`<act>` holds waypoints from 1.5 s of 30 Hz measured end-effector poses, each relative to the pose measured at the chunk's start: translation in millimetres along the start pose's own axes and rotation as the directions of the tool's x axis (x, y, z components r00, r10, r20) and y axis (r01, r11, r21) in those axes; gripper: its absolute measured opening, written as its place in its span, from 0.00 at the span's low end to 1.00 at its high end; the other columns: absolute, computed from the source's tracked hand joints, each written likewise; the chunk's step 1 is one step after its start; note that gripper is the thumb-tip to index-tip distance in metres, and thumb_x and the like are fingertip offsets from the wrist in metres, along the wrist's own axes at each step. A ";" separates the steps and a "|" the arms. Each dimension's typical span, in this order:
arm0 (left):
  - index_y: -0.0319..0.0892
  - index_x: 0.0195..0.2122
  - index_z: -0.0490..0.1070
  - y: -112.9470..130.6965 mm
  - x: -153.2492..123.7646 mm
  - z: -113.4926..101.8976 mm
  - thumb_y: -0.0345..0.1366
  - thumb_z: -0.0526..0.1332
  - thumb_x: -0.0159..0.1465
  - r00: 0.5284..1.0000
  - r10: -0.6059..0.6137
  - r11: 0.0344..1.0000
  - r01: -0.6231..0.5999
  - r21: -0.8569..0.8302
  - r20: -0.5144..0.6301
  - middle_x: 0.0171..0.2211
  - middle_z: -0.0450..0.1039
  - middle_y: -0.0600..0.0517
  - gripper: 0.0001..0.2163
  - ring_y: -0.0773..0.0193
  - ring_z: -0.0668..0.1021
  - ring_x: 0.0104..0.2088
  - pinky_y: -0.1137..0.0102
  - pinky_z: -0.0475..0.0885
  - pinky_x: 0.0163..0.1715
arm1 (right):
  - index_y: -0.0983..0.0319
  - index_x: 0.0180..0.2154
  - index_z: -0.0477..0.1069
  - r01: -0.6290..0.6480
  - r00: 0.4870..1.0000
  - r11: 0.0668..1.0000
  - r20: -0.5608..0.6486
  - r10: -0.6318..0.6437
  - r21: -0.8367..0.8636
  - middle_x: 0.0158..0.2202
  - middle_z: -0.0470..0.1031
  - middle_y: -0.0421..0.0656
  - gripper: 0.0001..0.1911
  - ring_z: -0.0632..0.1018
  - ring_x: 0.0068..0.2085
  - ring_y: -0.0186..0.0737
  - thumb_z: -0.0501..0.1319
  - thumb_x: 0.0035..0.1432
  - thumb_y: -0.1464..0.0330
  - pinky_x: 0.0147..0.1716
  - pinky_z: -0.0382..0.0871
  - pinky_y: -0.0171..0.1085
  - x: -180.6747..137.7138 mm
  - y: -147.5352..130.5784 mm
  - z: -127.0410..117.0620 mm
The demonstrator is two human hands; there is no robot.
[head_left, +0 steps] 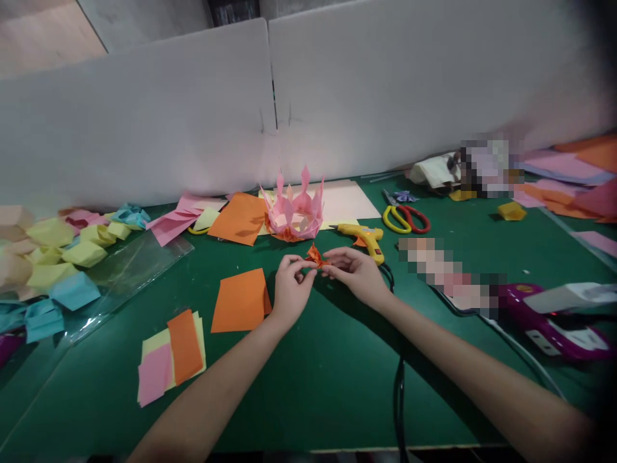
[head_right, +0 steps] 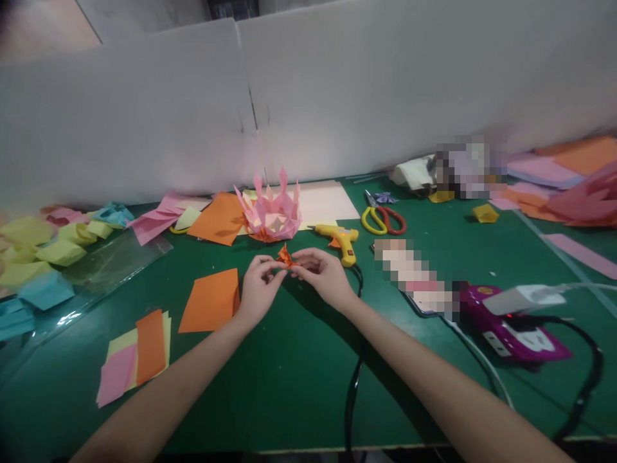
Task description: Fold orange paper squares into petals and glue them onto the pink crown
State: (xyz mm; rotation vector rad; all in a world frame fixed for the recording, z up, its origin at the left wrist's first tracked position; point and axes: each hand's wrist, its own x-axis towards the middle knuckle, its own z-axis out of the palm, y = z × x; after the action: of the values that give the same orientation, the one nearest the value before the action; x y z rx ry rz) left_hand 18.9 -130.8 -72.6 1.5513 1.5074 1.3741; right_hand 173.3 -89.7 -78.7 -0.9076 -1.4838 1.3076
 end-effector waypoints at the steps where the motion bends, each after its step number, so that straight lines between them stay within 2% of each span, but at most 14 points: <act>1: 0.40 0.31 0.76 -0.4 0.2 -0.1 0.29 0.63 0.55 1.000 0.000 1.000 0.000 -0.007 0.000 0.36 0.63 0.53 0.03 0.80 0.61 0.18 0.75 0.61 0.20 | 0.61 0.38 0.73 0.007 1.000 1.000 0.006 -0.007 0.018 0.31 0.79 0.43 0.17 0.80 0.31 0.39 0.68 0.46 0.60 0.32 0.76 0.38 0.3 0.1 0.0; 6: 0.40 0.28 0.76 1.3 1.2 -0.9 0.34 0.65 0.54 1.000 -0.008 0.999 0.008 -0.043 -0.018 0.36 0.64 0.53 0.04 0.79 0.61 0.18 0.74 0.61 0.20 | 0.61 0.37 0.71 0.021 1.000 0.997 0.016 -0.022 0.069 0.28 0.78 0.41 0.15 0.80 0.29 0.36 0.69 0.46 0.64 0.33 0.76 0.36 -0.1 -2.6 2.7; 10: 0.39 0.26 0.75 3.3 2.0 -1.9 0.33 0.65 0.54 0.999 -0.021 0.999 0.020 -0.039 -0.035 0.35 0.64 0.52 0.03 0.77 0.63 0.20 0.74 0.62 0.21 | 0.61 0.35 0.70 0.079 0.997 0.996 -0.001 -0.079 0.035 0.26 0.76 0.39 0.13 0.79 0.27 0.35 0.68 0.47 0.65 0.30 0.76 0.35 -1.9 -4.3 5.7; 15: 0.39 0.28 0.76 3.9 1.6 -1.7 0.34 0.64 0.55 0.999 -0.024 1.000 0.023 -0.011 -0.029 0.36 0.62 0.52 0.04 0.78 0.60 0.19 0.74 0.60 0.20 | 0.61 0.38 0.71 0.206 0.978 0.969 -0.014 -0.210 -0.136 0.27 0.77 0.40 0.10 0.78 0.26 0.35 0.64 0.53 0.66 0.29 0.75 0.36 -3.0 -0.7 5.5; 18: 0.40 0.28 0.76 3.2 1.1 -1.8 0.35 0.64 0.56 0.998 -0.008 0.999 0.011 0.047 -0.056 0.39 0.62 0.50 0.04 0.77 0.62 0.20 0.72 0.63 0.22 | 0.61 0.34 0.73 0.323 0.938 0.896 -0.019 -0.345 -0.303 0.26 0.77 0.40 0.04 0.77 0.25 0.34 0.62 0.55 0.68 0.27 0.74 0.35 -3.2 0.1 3.0; 21: 0.41 0.26 0.75 3.2 0.7 -3.1 0.33 0.65 0.55 0.994 0.082 0.993 -0.075 0.092 -0.077 0.46 0.65 0.47 0.03 0.65 0.72 0.35 0.65 0.69 0.38 | 0.60 0.29 0.75 0.369 0.913 0.847 -0.022 -0.407 -0.383 0.26 0.77 0.41 0.03 0.76 0.27 0.35 0.62 0.54 0.70 0.28 0.71 0.36 -3.1 -2.4 0.6; 23: 0.41 0.24 0.73 3.6 0.9 -4.2 0.32 0.64 0.54 0.991 0.118 0.992 -0.115 0.054 -0.057 0.52 0.64 0.46 0.03 0.57 0.71 0.48 0.59 0.66 0.49 | 0.59 0.29 0.75 0.405 0.894 0.811 -0.002 -0.448 -0.422 0.28 0.77 0.41 0.04 0.76 0.29 0.36 0.61 0.55 0.71 0.28 0.71 0.36 -3.1 -4.7 -0.1; 25: 0.41 0.24 0.71 3.8 1.7 -4.6 0.32 0.63 0.55 0.995 0.102 0.993 -0.102 -0.053 -0.001 0.57 0.61 0.45 0.04 0.55 0.70 0.52 0.58 0.64 0.51 | 0.59 0.30 0.75 0.442 0.877 0.780 0.033 -0.479 -0.443 0.28 0.78 0.41 0.05 0.76 0.29 0.36 0.61 0.56 0.71 0.28 0.71 0.35 -3.2 -6.3 0.3; 27: 0.40 0.24 0.69 3.3 2.7 -4.2 0.34 0.63 0.55 0.997 0.060 0.979 -0.051 -0.199 0.042 0.55 0.64 0.43 0.06 0.56 0.72 0.51 0.60 0.67 0.48 | 0.59 0.30 0.74 0.475 0.861 0.762 0.056 -0.505 -0.441 0.29 0.78 0.42 0.05 0.77 0.30 0.36 0.60 0.56 0.71 0.29 0.73 0.35 -3.4 -7.0 1.3; 30: 0.40 0.24 0.66 1.8 4.0 -2.3 0.37 0.65 0.54 0.998 -0.029 0.927 0.045 -0.372 0.049 0.38 0.73 0.47 0.09 0.60 0.76 0.41 0.64 0.69 0.42 | 0.60 0.30 0.74 0.516 0.836 0.739 0.066 -0.545 -0.433 0.31 0.78 0.43 0.04 0.79 0.33 0.37 0.61 0.56 0.71 0.32 0.74 0.36 -4.0 -7.2 2.6; 33: 0.42 0.25 0.61 0.7 5.1 -1.1 0.35 0.67 0.50 0.994 -0.101 0.881 0.109 -0.460 0.043 0.25 0.69 0.56 0.13 0.68 0.75 0.30 0.70 0.69 0.34 | 0.60 0.31 0.74 0.531 0.823 0.726 0.061 -0.565 -0.437 0.31 0.79 0.44 0.03 0.79 0.33 0.37 0.61 0.55 0.71 0.31 0.75 0.35 -4.6 -6.7 2.8; 36: 0.43 0.28 0.57 0.3 6.8 -2.3 0.31 0.69 0.46 0.982 -0.174 0.826 0.188 -0.531 0.077 0.25 0.71 0.58 0.18 0.70 0.75 0.28 0.73 0.68 0.33 | 0.59 0.31 0.75 0.566 0.793 0.684 0.076 -0.605 -0.461 0.31 0.80 0.43 0.04 0.80 0.32 0.36 0.61 0.55 0.72 0.32 0.76 0.36 -5.1 -5.9 2.5; 39: 0.43 0.33 0.59 0.6 9.3 -5.9 0.29 0.70 0.44 0.961 -0.235 0.784 0.276 -0.556 0.146 0.26 0.74 0.58 0.20 0.70 0.76 0.28 0.72 0.68 0.35 | 0.58 0.32 0.76 0.601 0.762 0.638 0.105 -0.639 -0.481 0.31 0.80 0.42 0.04 0.80 0.33 0.37 0.62 0.55 0.71 0.34 0.77 0.37 -5.0 -5.5 2.0; 45: 0.38 0.37 0.72 1.0 10.5 -11.7 0.31 0.70 0.46 0.931 -0.202 0.803 0.335 -0.493 0.303 0.32 0.76 0.51 0.16 0.67 0.77 0.34 0.68 0.69 0.43 | 0.56 0.33 0.78 0.560 0.794 0.646 0.114 -0.598 -0.519 0.33 0.80 0.43 0.07 0.80 0.34 0.39 0.60 0.57 0.68 0.37 0.77 0.39 -4.2 -6.6 0.0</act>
State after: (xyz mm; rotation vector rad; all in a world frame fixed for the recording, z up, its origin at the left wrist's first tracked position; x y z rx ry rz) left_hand 6.8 -124.0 -65.2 1.0495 1.0232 1.2485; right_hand 174.8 -94.7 -72.9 -0.6918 -1.9160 0.3756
